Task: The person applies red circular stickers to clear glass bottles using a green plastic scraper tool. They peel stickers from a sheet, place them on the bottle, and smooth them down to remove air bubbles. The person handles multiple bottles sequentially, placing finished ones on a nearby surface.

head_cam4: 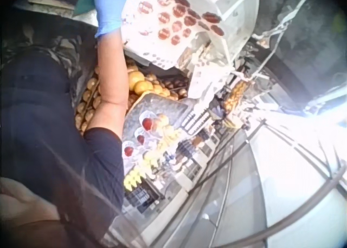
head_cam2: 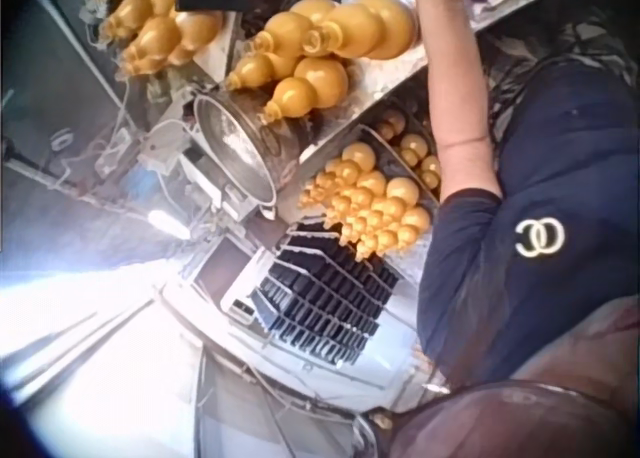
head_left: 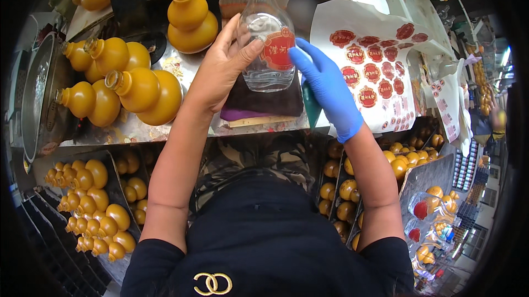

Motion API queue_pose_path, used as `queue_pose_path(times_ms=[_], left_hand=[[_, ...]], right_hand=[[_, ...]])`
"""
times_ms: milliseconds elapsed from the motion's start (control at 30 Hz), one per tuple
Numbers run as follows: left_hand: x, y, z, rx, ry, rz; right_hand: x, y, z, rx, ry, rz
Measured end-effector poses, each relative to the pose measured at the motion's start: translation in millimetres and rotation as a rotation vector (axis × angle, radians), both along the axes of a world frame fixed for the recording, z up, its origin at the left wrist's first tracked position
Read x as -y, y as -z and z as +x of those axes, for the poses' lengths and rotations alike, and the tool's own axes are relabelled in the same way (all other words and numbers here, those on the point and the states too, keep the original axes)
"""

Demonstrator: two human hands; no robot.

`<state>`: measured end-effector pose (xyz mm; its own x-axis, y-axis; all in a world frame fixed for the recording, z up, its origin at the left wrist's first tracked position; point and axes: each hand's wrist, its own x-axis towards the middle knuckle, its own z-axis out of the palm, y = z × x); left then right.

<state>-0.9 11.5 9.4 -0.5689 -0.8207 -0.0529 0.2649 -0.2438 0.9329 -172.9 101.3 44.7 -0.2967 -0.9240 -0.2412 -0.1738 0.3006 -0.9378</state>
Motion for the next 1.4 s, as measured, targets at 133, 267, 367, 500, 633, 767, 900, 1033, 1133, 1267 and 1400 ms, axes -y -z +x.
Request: queue_pose_path(times_ms=[133,267,367,500,633,767,900,1033,1133,1267,1400], left_hand=[[-5,-2,0,0.0,-0.02,0.006],[-6,1,0,0.033,-0.052,-0.015],[-7,2,-1,0.048,-0.069,-0.025],[-7,-4,1,-0.004,-0.015,0.016],[-7,5,0,0.07,-0.04,-0.058],[-5,3,1,0.031,0.008,-0.044],[-3,0,2,0.037,0.044,-0.019],[-1,4,4,0.024,0.042,-0.009],[-1,5,4,0.047,0.041,-0.02],[-5,14,5,0.079,-0.019,-0.074],[-14,10,9,0.12,-0.023,-0.088]], right_hand=[[7,8,1,0.04,-0.143,-0.012],[8,1,0,0.078,-0.169,0.026],[9,1,-3,0.061,-0.187,0.037],[10,-2,-8,0.023,-0.229,0.098],[9,6,-6,0.021,-0.202,0.049],[9,4,0,0.008,-0.164,-0.019],[10,10,-1,0.015,-0.161,0.001],[10,10,0,0.0,-0.169,-0.013],[9,14,-1,-0.005,-0.17,-0.01],[9,10,1,-0.033,-0.163,0.007],[8,7,-8,0.141,-0.146,0.148]])
